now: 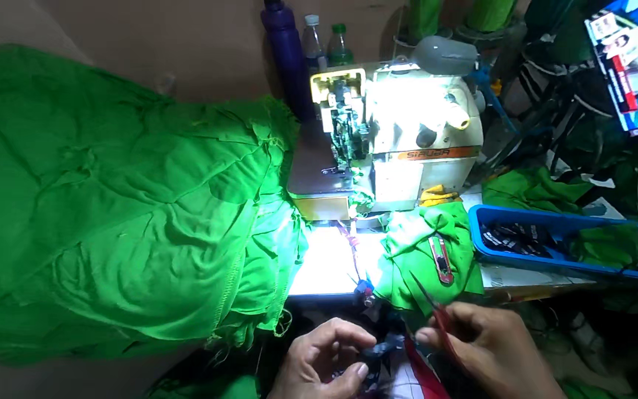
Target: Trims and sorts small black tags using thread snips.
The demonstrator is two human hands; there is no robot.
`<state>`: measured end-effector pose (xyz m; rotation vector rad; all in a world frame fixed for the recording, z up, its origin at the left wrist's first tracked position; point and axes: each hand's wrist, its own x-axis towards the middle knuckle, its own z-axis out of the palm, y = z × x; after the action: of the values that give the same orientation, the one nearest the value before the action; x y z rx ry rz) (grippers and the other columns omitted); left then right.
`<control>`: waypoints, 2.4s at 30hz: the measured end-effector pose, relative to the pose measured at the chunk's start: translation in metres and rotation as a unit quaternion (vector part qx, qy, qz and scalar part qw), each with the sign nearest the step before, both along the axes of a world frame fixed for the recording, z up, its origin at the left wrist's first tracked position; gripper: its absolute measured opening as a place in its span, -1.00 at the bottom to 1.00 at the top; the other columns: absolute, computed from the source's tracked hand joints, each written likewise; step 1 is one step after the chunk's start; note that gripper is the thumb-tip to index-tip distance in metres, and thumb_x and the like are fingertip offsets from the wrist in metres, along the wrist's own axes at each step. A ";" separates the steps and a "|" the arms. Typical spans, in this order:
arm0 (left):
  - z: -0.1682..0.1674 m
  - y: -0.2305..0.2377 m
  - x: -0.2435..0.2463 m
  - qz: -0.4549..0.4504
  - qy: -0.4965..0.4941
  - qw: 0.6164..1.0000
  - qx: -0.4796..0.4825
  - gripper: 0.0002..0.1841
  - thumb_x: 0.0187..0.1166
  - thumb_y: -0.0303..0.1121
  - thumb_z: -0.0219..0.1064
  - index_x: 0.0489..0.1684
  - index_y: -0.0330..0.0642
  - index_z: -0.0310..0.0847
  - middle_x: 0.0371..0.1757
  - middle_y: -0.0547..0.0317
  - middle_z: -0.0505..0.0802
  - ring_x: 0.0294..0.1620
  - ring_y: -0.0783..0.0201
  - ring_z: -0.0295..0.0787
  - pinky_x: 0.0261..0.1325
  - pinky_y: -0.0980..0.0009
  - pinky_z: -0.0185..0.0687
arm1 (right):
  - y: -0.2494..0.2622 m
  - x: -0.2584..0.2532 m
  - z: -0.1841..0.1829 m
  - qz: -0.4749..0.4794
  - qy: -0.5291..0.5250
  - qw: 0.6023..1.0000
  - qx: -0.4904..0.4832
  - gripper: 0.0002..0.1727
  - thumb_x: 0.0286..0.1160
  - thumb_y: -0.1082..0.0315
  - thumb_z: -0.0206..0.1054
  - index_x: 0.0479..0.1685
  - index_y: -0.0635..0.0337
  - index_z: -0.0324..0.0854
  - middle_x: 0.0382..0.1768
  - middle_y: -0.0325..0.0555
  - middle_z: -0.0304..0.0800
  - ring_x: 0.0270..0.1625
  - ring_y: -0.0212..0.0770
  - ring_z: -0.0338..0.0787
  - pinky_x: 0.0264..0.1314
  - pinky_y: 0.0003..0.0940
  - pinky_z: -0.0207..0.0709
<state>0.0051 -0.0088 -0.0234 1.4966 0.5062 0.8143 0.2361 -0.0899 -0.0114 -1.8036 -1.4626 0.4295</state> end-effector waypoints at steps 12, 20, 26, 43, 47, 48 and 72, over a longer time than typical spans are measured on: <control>-0.005 -0.013 -0.046 0.127 -0.014 0.990 0.058 -0.71 0.19 -0.77 0.38 -0.11 -0.40 0.72 -0.01 0.24 0.85 -0.14 0.62 0.76 -0.04 0.63 0.74 | 0.108 -0.070 0.012 0.110 -0.266 0.957 -0.016 -0.76 0.63 0.43 0.22 -0.05 0.37 0.79 -0.05 0.28 0.84 0.09 0.29 0.83 0.11 0.21 0.59; -0.012 -0.013 -0.051 0.110 -0.036 0.993 0.039 -0.73 0.23 -0.78 0.36 -0.10 -0.47 0.70 0.01 0.18 0.84 -0.12 0.59 0.77 0.01 0.59 0.76 | 0.126 -0.080 -0.014 0.060 -0.204 0.977 0.013 -0.69 0.64 0.38 0.26 0.21 0.30 0.76 0.15 0.22 0.84 0.15 0.24 0.84 0.12 0.23 0.63; -0.015 -0.011 -0.055 0.111 -0.035 0.993 0.035 -0.69 0.25 -0.76 0.37 -0.05 -0.34 0.72 -0.02 0.35 0.86 -0.12 0.62 0.78 0.03 0.58 0.76 | 0.080 -0.041 -0.012 -0.101 -0.291 0.934 0.178 -0.78 0.50 0.39 0.32 -0.16 0.34 0.85 -0.13 0.25 0.88 -0.19 0.26 0.88 -0.35 0.12 0.66; 0.004 -0.009 -0.046 0.102 -0.005 0.992 0.077 -0.71 0.24 -0.75 0.36 -0.11 -0.29 0.71 -0.09 0.49 0.85 -0.17 0.72 0.72 -0.02 0.66 0.70 | 0.070 -0.004 0.026 -0.138 -0.204 0.952 -0.182 -0.66 0.75 0.46 0.11 0.21 0.58 0.64 0.19 0.54 0.68 0.30 0.46 0.70 0.33 0.28 0.50; 0.012 -0.007 -0.042 0.097 -0.008 0.991 0.097 -0.72 0.23 -0.76 0.37 -0.12 -0.34 0.70 -0.10 0.42 0.85 -0.18 0.72 0.72 -0.04 0.68 0.69 | 0.050 -0.005 0.043 -0.168 -0.196 0.943 -0.209 -0.70 0.74 0.43 0.13 0.04 0.52 0.69 0.02 0.49 0.77 0.14 0.46 0.77 0.13 0.36 0.53; 0.014 -0.006 -0.040 0.094 -0.007 0.990 0.104 -0.72 0.23 -0.76 0.37 -0.12 -0.36 0.69 -0.09 0.40 0.85 -0.18 0.72 0.72 -0.03 0.68 0.69 | 0.042 -0.006 0.047 -0.180 -0.192 0.942 -0.207 -0.71 0.72 0.43 0.13 0.01 0.50 0.70 -0.03 0.47 0.78 0.09 0.47 0.78 0.06 0.38 0.52; 0.032 0.024 -0.005 0.029 -0.067 0.972 0.224 -0.72 0.30 -0.69 0.37 -0.03 -0.46 0.55 -0.14 0.15 0.85 -0.19 0.66 0.74 -0.05 0.75 0.65 | 0.020 -0.072 0.031 0.170 0.162 0.959 0.161 -0.88 0.43 0.48 0.40 -0.37 0.41 0.67 -0.50 -0.31 0.67 -0.43 -0.83 0.48 -0.35 -0.93 0.33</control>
<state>-0.0002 0.0148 0.0090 1.8271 0.2736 1.1194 0.1645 -0.0701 0.0196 -1.1661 -1.5067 0.5900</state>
